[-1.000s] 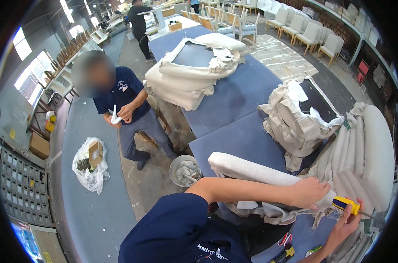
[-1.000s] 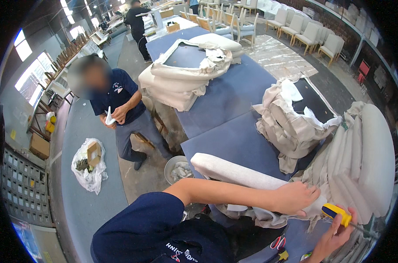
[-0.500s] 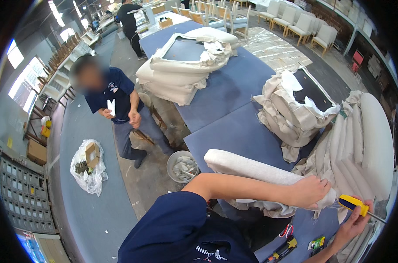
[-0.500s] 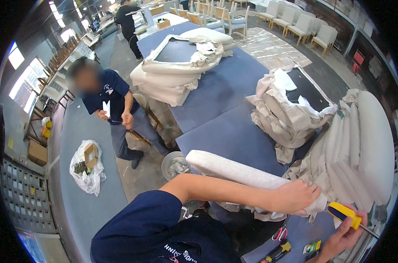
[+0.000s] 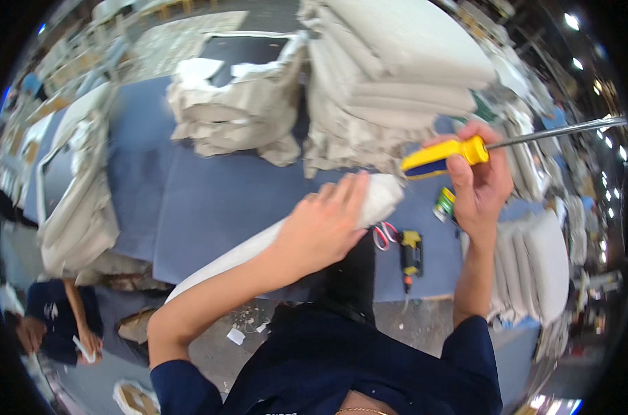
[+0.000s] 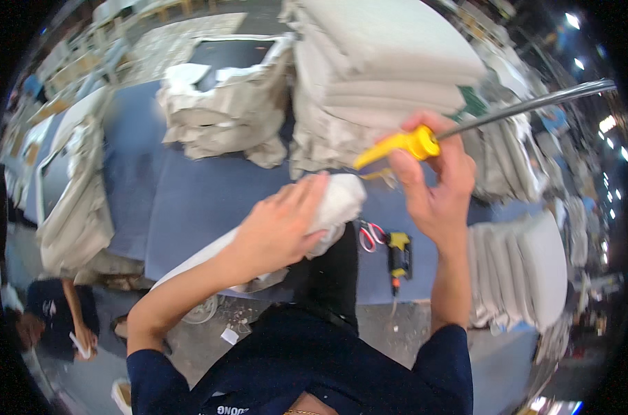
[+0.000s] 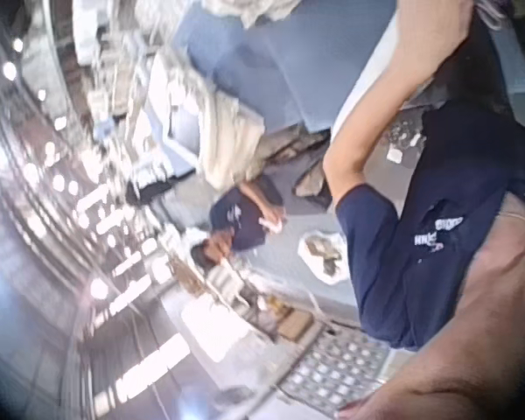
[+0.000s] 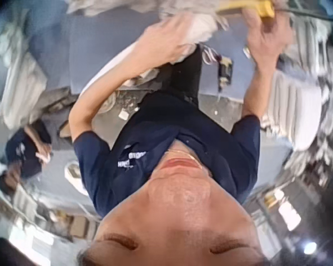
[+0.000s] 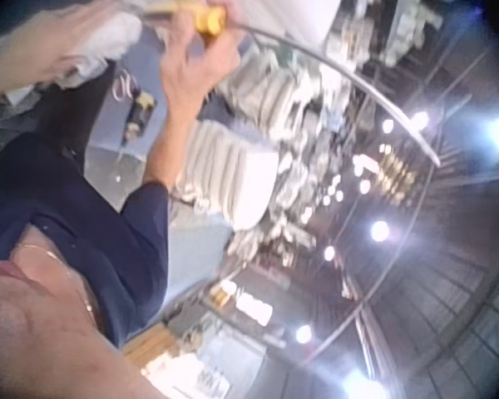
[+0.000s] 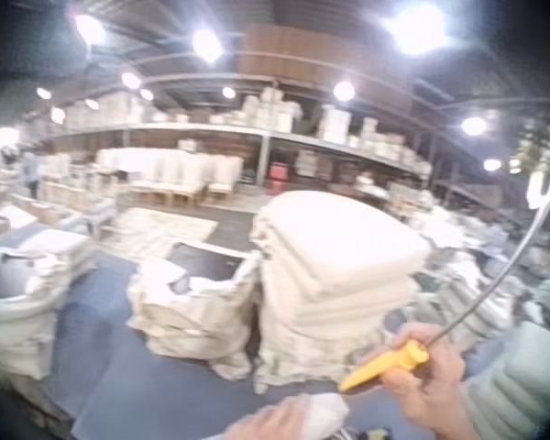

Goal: The person fits a white fabric cover onto a cylindrical foam cushion, smoothing the material and tucking the edges. They use a staple gun to secure the fabric to the cushion and a screwdriver to adjust the fit. The person also uses scissors to trim excess fabric from the cushion.

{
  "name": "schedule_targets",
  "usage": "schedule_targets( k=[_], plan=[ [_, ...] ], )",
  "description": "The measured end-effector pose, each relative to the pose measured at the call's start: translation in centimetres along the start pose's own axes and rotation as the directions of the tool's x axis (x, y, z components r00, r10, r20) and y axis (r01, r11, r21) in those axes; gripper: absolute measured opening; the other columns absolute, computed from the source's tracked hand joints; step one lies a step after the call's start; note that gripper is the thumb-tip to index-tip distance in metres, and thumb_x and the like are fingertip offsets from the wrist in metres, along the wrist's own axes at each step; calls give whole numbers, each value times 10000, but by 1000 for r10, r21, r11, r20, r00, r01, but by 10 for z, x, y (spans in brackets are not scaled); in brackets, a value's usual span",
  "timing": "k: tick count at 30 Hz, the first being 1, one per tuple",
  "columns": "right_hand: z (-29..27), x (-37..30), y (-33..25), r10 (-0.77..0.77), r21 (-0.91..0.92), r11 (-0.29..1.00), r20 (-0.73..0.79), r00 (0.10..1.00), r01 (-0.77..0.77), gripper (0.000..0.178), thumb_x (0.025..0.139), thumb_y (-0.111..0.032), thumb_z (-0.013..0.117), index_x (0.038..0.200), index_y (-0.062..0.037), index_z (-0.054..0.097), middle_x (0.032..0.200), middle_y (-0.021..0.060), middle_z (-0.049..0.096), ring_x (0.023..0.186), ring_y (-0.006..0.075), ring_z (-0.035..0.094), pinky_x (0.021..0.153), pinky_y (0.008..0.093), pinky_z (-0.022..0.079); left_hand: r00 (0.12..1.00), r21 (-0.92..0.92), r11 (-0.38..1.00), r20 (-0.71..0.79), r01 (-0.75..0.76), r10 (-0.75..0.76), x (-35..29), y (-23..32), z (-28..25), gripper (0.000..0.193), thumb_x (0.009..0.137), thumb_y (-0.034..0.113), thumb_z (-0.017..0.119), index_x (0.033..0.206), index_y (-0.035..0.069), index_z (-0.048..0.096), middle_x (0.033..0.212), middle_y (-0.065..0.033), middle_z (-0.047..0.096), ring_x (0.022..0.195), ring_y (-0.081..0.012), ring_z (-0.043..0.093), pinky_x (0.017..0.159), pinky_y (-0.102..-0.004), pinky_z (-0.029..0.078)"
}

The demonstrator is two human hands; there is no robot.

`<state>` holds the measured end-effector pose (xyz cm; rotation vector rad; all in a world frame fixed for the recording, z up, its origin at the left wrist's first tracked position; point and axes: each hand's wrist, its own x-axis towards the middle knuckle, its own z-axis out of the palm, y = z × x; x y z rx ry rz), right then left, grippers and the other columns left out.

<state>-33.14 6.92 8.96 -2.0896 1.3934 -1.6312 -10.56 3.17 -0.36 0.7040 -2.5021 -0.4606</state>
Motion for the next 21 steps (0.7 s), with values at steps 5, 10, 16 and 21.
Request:
schedule_targets(
  k=[5, 10, 16, 21],
  plan=[
    [-1, -3, 2, 30, -210, 978, 220, 975, 18, 286, 967, -108, 673, 1207, -5, 555, 945, 119, 742, 874, 189, 737, 762, 300, 586, 1000, 1, 1000, 25, -8, 8, 2, 4, -1, 840, 837, 234, 754, 1483, -80, 319, 1358, -247, 515, 1116, -386, 610, 924, -432, 534],
    [4, 7, -9, -56, -7, 998, 63, 996, 57, 309, 947, -145, 713, 1194, -21, 575, 911, 101, 714, 806, 174, 732, 727, 296, 592, 999, -4, 1000, 49, -9, 9, 2, 6, -1, 835, 836, 227, 758, 1474, -92, 323, 1353, -240, 519, 1117, -374, 609, 926, -423, 533],
    [10, 12, -1, 91, -167, 984, 207, 974, -56, 322, 946, -149, 720, 1192, -5, 571, 898, 93, 691, 765, 162, 710, 714, 294, 580, 1000, 30, 1000, 16, -8, 7, -1, 7, 2, 822, 842, 225, 753, 1472, -87, 329, 1358, -240, 522, 1147, -375, 600, 950, -420, 526],
    [16, 3, 12, 56, -129, 992, 303, 951, -18, 305, 958, -175, 715, 1169, 1, 583, 878, 82, 692, 783, 117, 696, 714, 278, 572, 999, -3, 1000, 33, 28, -28, -3, 12, -1, 800, 849, 218, 748, 1471, -75, 339, 1367, -240, 523, 1180, -386, 592, 965, -428, 521]
  ],
)
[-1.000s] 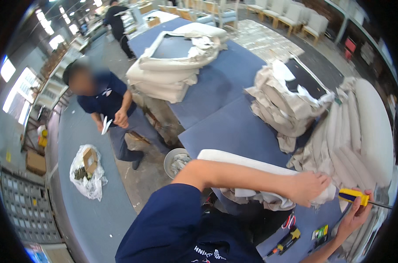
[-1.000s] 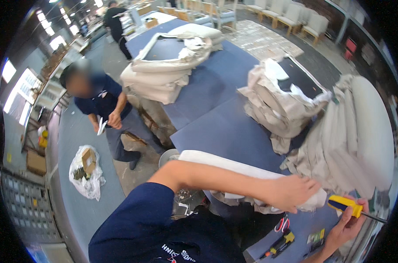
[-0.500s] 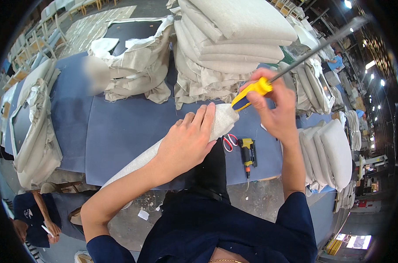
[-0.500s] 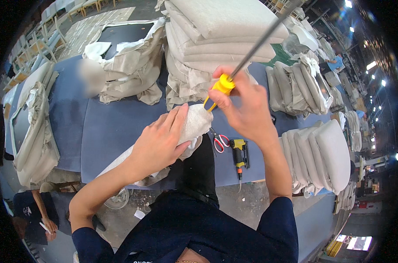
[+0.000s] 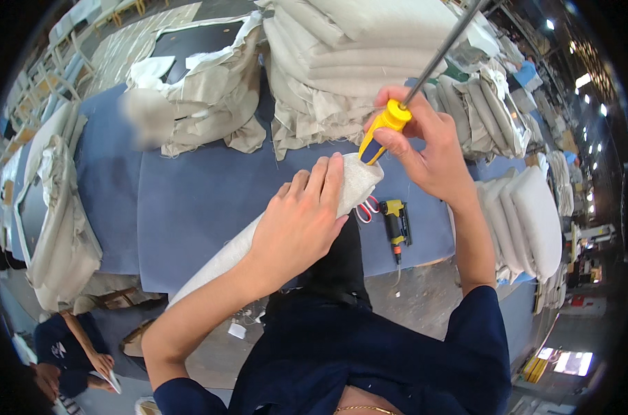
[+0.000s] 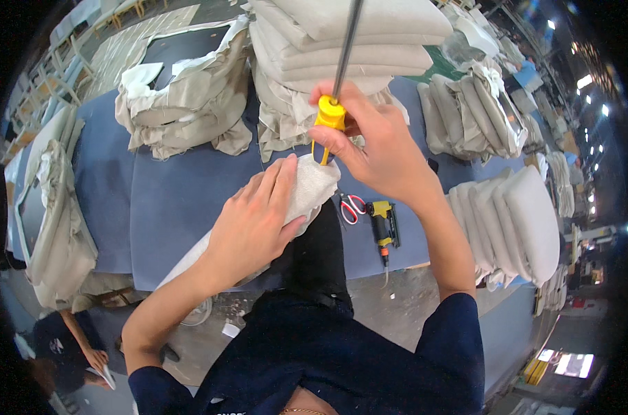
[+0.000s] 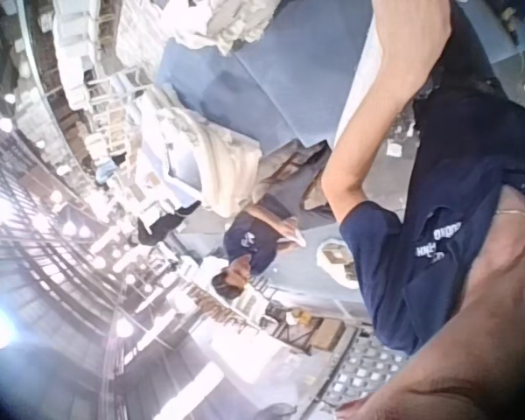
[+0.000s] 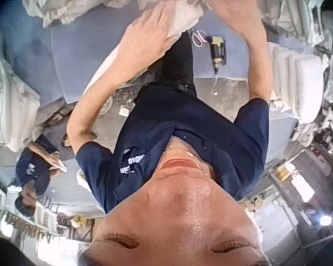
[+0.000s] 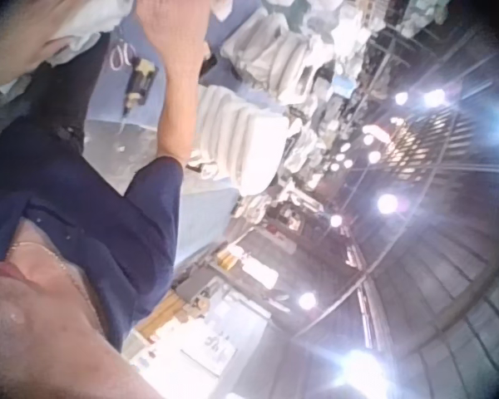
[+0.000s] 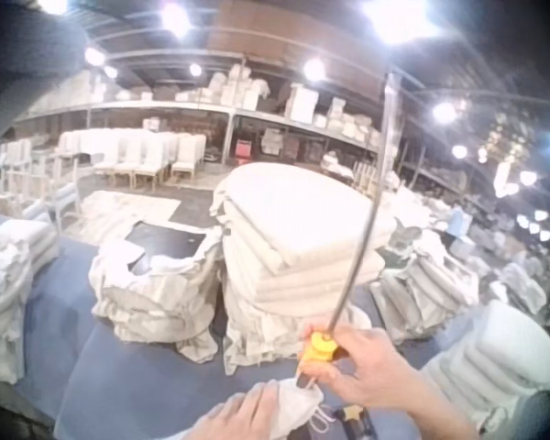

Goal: The person fits a white fabric cover onto a cylindrical foam cushion, smoothing the material and tucking the edges. They use a staple gun to secure the fabric to the cushion and a screwdriver to adjust the fit. The person also uses scissors to trim excess fabric from the cushion.

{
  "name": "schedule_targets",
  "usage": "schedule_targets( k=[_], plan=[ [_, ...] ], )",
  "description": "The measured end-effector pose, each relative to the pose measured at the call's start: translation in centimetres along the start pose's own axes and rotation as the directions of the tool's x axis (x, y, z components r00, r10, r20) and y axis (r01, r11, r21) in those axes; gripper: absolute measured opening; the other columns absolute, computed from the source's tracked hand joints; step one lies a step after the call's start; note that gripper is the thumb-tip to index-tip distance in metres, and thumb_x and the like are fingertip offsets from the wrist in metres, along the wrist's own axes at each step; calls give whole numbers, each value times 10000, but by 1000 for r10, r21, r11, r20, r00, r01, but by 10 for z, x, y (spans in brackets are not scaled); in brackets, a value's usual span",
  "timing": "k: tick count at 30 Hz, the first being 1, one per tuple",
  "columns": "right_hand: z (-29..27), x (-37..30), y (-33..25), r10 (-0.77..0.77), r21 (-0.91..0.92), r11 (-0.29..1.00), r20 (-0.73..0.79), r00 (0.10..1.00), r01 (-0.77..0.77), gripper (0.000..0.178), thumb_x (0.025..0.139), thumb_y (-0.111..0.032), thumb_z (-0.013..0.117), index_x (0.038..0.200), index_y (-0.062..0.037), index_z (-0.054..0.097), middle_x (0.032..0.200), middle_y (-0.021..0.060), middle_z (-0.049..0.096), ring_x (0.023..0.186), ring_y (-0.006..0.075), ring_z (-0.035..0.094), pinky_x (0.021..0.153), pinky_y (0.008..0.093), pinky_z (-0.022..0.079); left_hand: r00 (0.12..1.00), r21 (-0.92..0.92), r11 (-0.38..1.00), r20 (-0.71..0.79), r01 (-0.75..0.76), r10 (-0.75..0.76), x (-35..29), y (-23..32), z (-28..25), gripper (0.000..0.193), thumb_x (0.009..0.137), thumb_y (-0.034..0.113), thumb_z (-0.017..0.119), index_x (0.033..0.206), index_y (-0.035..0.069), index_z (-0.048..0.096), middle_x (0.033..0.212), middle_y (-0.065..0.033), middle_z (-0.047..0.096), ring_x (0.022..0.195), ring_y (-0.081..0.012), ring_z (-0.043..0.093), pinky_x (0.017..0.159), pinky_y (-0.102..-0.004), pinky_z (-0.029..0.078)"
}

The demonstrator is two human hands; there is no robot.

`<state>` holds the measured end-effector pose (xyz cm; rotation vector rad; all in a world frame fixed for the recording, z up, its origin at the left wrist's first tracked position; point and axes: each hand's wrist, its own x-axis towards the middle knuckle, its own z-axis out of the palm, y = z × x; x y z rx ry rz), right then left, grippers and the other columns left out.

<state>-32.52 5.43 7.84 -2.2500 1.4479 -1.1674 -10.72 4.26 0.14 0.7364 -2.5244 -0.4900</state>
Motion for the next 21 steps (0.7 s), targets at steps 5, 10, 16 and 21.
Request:
schedule_targets(
  k=[5, 10, 16, 21],
  plan=[
    [-24, -45, 26, 225, 252, 957, -339, 914, -143, 251, 989, -139, 608, 1210, -43, 541, 814, 54, 670, 788, 137, 677, 722, 276, 531, 997, -118, 991, 51, 60, -55, -1, 2, -9, 821, 812, 167, 775, 1490, -14, 349, 1393, -231, 515, 1243, -419, 558, 1018, -442, 489],
    [17, -182, 142, 741, 140, 669, -208, 639, -730, 202, 922, -149, 619, 1095, -51, 583, 788, 70, 632, 757, 188, 663, 701, 304, 518, 984, -247, 959, 144, 141, -108, 10, -2, -41, 751, 751, 124, 802, 1409, 13, 459, 1372, -216, 544, 1221, -382, 576, 1042, -414, 447],
    [116, -339, 262, 837, -207, 469, -209, 507, -859, 315, 879, -168, 655, 1170, -47, 643, 815, 171, 662, 791, 328, 687, 734, 453, 537, 762, -704, 688, 540, 176, 357, 101, -38, -29, 198, 714, 106, 843, 828, 30, 700, 1035, -133, 727, 1047, -301, 676, 1048, -427, 413],
    [135, -332, 306, 562, -494, 535, -398, 726, -685, 350, 890, -185, 670, 1227, -100, 624, 961, 180, 693, 890, 390, 691, 776, 507, 554, 612, -807, 510, 571, 297, 547, 143, -61, 9, 218, 800, 211, 813, 663, 90, 694, 725, -50, 735, 911, -310, 714, 1098, -524, 330]
  ],
)
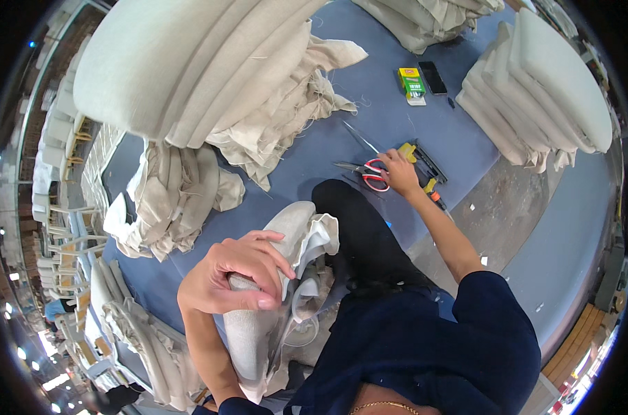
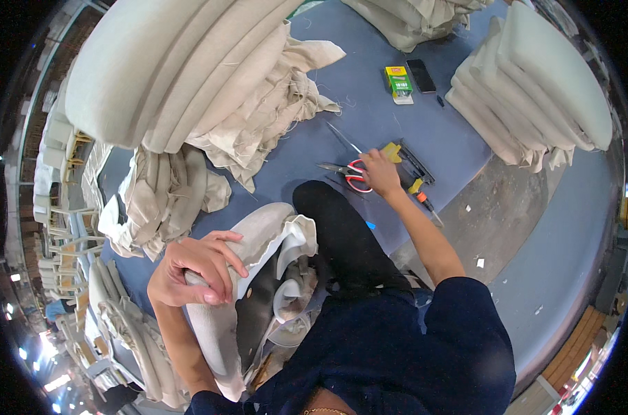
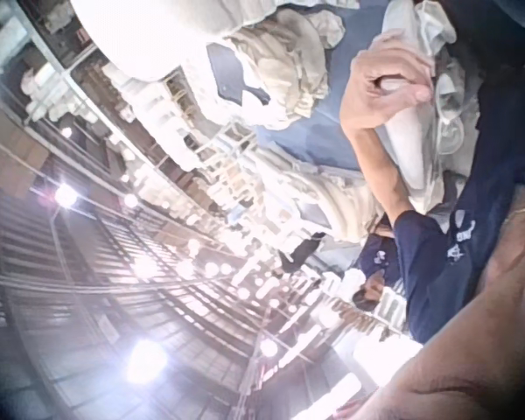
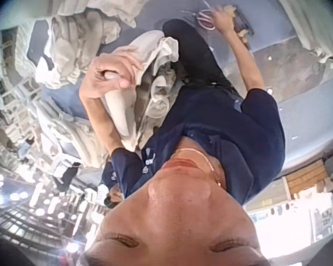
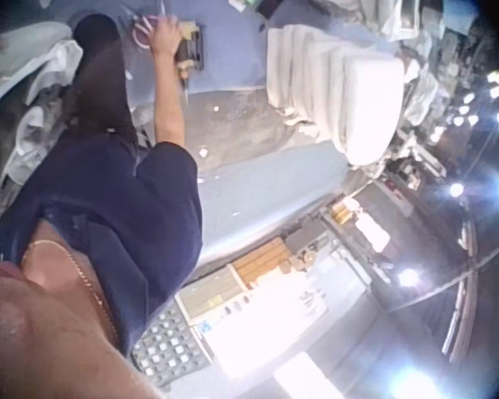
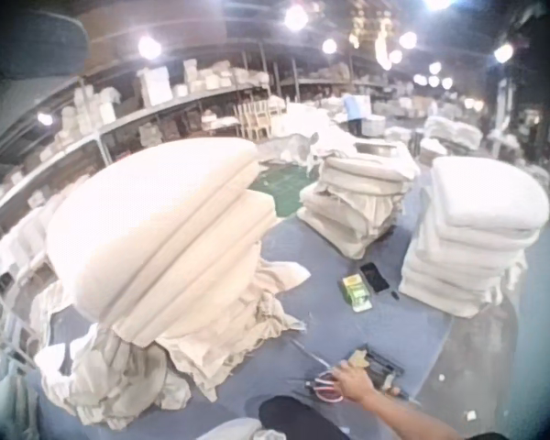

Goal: The person fits a white fabric cover onto a cylindrical foam cushion, smoothing the material and tucking the edges. They use a staple gun to secure the fabric to the cushion and a screwdriver to adjust the fit. The person also uses scissors to trim excess fabric from the cushion.

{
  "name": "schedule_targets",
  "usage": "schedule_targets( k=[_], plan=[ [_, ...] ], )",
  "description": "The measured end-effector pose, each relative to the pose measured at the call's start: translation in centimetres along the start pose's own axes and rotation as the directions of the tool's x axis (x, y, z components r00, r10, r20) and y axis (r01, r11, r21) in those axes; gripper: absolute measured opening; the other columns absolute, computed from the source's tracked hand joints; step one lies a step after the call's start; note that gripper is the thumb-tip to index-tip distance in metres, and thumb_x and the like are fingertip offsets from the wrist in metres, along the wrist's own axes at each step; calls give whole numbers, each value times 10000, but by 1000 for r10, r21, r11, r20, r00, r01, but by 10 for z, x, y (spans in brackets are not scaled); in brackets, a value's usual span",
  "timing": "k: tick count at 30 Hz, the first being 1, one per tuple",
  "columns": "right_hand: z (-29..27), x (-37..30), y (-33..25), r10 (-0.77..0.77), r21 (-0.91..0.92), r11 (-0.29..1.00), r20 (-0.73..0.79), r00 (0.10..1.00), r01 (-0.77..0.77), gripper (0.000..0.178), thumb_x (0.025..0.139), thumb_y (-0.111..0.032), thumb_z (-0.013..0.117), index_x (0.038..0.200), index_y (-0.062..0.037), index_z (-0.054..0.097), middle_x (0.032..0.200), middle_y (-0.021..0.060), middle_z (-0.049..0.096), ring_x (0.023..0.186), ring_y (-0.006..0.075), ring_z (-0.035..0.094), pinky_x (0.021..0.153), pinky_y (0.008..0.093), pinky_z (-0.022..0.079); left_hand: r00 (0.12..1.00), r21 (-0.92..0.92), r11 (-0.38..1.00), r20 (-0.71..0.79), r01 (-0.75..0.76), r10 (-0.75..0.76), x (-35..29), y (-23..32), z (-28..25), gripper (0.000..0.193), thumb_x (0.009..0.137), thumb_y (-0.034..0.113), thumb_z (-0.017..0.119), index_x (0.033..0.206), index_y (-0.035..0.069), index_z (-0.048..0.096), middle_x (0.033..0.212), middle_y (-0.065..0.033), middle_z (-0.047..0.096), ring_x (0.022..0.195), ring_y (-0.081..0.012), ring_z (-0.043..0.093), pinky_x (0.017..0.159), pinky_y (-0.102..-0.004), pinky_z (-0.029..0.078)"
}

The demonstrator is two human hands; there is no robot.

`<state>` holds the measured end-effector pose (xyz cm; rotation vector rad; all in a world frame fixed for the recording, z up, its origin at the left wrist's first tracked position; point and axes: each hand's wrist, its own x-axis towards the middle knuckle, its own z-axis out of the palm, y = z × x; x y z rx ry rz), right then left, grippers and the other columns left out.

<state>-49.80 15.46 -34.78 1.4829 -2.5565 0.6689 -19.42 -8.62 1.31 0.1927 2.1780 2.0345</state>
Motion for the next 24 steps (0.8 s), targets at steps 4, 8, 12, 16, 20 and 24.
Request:
schedule_targets(
  k=[4, 8, 12, 16, 20, 24],
  plan=[
    [33, -10, -26, -39, 4, 999, 460, 887, 41, 194, 865, -139, 644, 1044, -65, 644, 882, 158, 700, 775, 365, 710, 644, 453, 582, 999, -54, 998, -33, 19, -21, 15, -9, -24, 214, 879, 195, 728, 712, 64, 704, 759, -42, 715, 918, -275, 698, 1066, -471, 369],
    [46, -39, -34, -115, -180, 960, 450, 886, 216, 94, 877, -139, 624, 847, -70, 681, 769, 106, 705, 743, 260, 733, 597, 422, 572, 981, -32, 999, -195, -2, -4, 21, -20, -38, 331, 962, 213, 641, 699, 12, 663, 706, -70, 656, 859, -254, 670, 958, -447, 455],
    [58, -48, -42, -67, -331, 911, 470, 880, 246, 111, 886, -114, 610, 820, -85, 695, 761, 76, 708, 747, 219, 737, 572, 386, 567, 907, -42, 997, -414, 64, -76, 19, -21, -39, 372, 1023, 161, 568, 712, -29, 636, 715, -65, 639, 830, -202, 650, 799, -335, 502],
    [57, -35, -40, -122, -343, 880, 504, 855, 328, 72, 856, -130, 662, 872, -66, 690, 765, 93, 700, 733, 233, 732, 560, 369, 566, 872, -60, 998, -487, 32, -57, 17, -27, -35, 347, 1013, 190, 592, 739, -18, 628, 732, -40, 629, 773, -117, 593, 775, -295, 477],
    [22, -32, -38, -157, -26, 985, 297, 942, 173, 208, 818, -147, 749, 962, -23, 663, 777, 130, 707, 741, 247, 738, 540, 334, 569, 917, 43, 999, -397, -8, 24, 14, -26, -31, 271, 966, 259, 666, 833, 24, 659, 785, -5, 632, 791, -88, 560, 788, -273, 456],
    [-20, -29, 1, 73, 400, 627, 824, 562, -669, 266, 930, -73, 630, 1174, 32, 638, 994, 182, 718, 844, 228, 732, 710, 377, 610, 947, 136, 984, -284, -117, 152, 12, -26, -18, 224, 892, 237, 744, 924, 27, 675, 863, -10, 659, 858, -102, 594, 805, -265, 459]
  ],
)
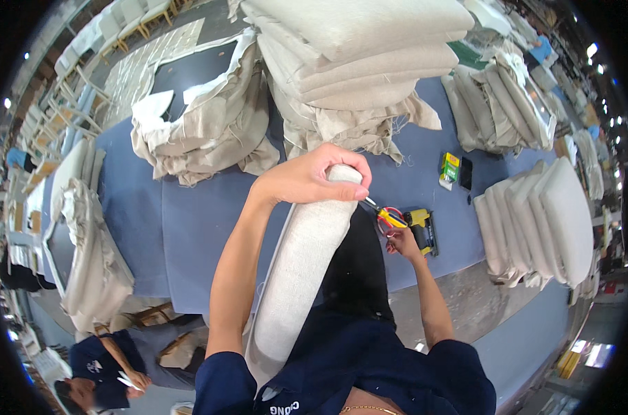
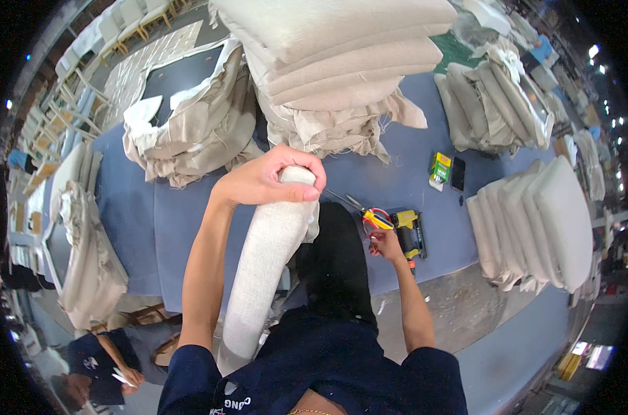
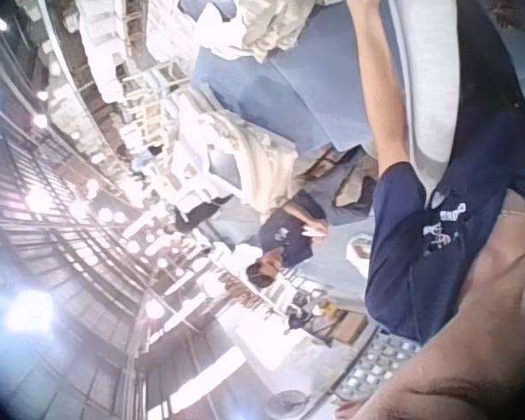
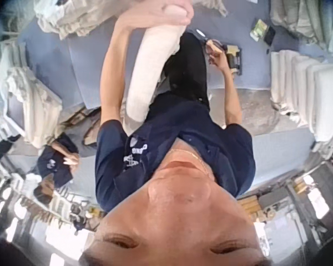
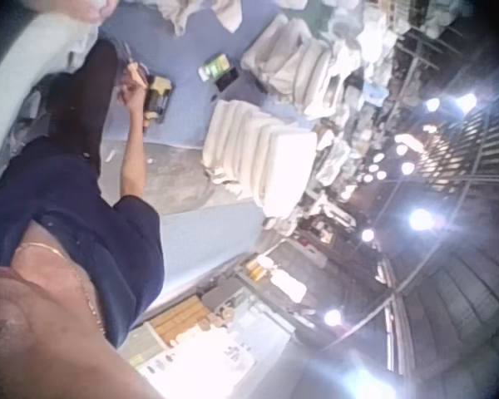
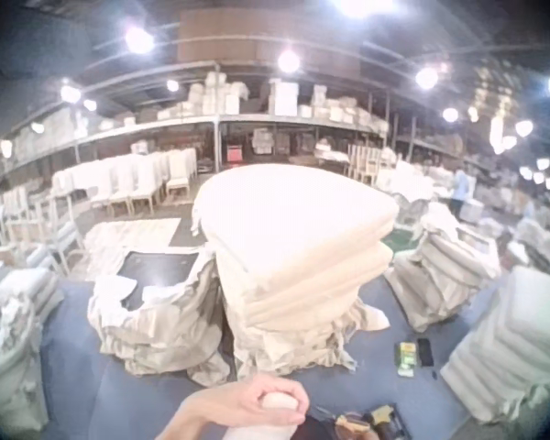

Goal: The person fits a white fabric cover onto a cylindrical foam cushion, smoothing the material and tucking the edges. They use a staple gun to secure the fabric to the cushion and a screwdriver to adjust the fit. The person also uses scissors to trim excess fabric from the cushion.

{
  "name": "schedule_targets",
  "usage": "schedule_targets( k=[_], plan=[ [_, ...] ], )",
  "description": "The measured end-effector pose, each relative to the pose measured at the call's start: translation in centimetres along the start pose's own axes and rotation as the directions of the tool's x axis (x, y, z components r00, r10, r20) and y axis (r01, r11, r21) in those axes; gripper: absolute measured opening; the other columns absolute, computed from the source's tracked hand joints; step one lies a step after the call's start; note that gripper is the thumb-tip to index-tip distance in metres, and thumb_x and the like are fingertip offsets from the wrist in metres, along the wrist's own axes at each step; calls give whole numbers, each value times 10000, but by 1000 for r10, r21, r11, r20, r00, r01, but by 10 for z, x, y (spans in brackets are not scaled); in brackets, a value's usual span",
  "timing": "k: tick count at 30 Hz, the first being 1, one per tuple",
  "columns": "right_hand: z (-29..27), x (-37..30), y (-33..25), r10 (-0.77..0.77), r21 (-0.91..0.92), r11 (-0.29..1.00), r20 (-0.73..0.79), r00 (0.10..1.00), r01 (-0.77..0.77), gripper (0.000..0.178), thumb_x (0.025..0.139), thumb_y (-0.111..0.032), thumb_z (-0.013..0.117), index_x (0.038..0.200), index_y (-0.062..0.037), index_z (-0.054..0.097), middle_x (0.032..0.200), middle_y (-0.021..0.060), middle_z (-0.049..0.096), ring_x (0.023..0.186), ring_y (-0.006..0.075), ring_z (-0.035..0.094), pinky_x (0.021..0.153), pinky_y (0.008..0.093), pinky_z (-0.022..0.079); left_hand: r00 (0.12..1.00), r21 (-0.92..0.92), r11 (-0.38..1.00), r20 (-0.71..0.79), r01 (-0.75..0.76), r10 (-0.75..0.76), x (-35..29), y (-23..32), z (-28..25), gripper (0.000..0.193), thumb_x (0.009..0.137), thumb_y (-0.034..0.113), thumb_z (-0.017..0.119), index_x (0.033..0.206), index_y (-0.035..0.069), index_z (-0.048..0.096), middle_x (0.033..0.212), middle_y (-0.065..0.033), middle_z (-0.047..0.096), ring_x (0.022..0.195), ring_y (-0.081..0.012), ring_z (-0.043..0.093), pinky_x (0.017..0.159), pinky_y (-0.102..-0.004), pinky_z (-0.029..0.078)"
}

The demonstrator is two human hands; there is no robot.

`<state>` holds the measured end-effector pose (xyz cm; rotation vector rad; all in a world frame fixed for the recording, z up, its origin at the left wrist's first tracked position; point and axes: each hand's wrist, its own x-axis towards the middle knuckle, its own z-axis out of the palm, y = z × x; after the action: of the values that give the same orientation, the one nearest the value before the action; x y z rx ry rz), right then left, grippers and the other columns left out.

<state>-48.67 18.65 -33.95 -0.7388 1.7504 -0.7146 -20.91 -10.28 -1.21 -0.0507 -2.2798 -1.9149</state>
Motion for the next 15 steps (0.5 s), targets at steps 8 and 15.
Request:
schedule_targets(
  k=[8, 15],
  plan=[
    [-2, -118, -121, -284, 314, 854, -385, 878, 414, 297, 970, -144, 696, 1144, 93, 663, 997, 159, 717, 891, 223, 717, 819, 346, 597, 994, -350, 932, -26, 94, -110, -22, -22, 24, 718, 1065, 544, 316, 964, -17, 753, 901, -87, 705, 852, -161, 626, 817, -283, 476],
    [11, -209, -301, -763, -340, 635, -417, 494, 694, 199, 1002, -144, 646, 930, 38, 681, 743, 26, 583, 695, 115, 568, 621, 266, 453, 990, -345, 935, -83, 78, -113, 8, -28, 61, 616, 1048, 481, 411, 974, -10, 775, 838, -94, 683, 767, -189, 580, 783, -294, 458]
  ],
)
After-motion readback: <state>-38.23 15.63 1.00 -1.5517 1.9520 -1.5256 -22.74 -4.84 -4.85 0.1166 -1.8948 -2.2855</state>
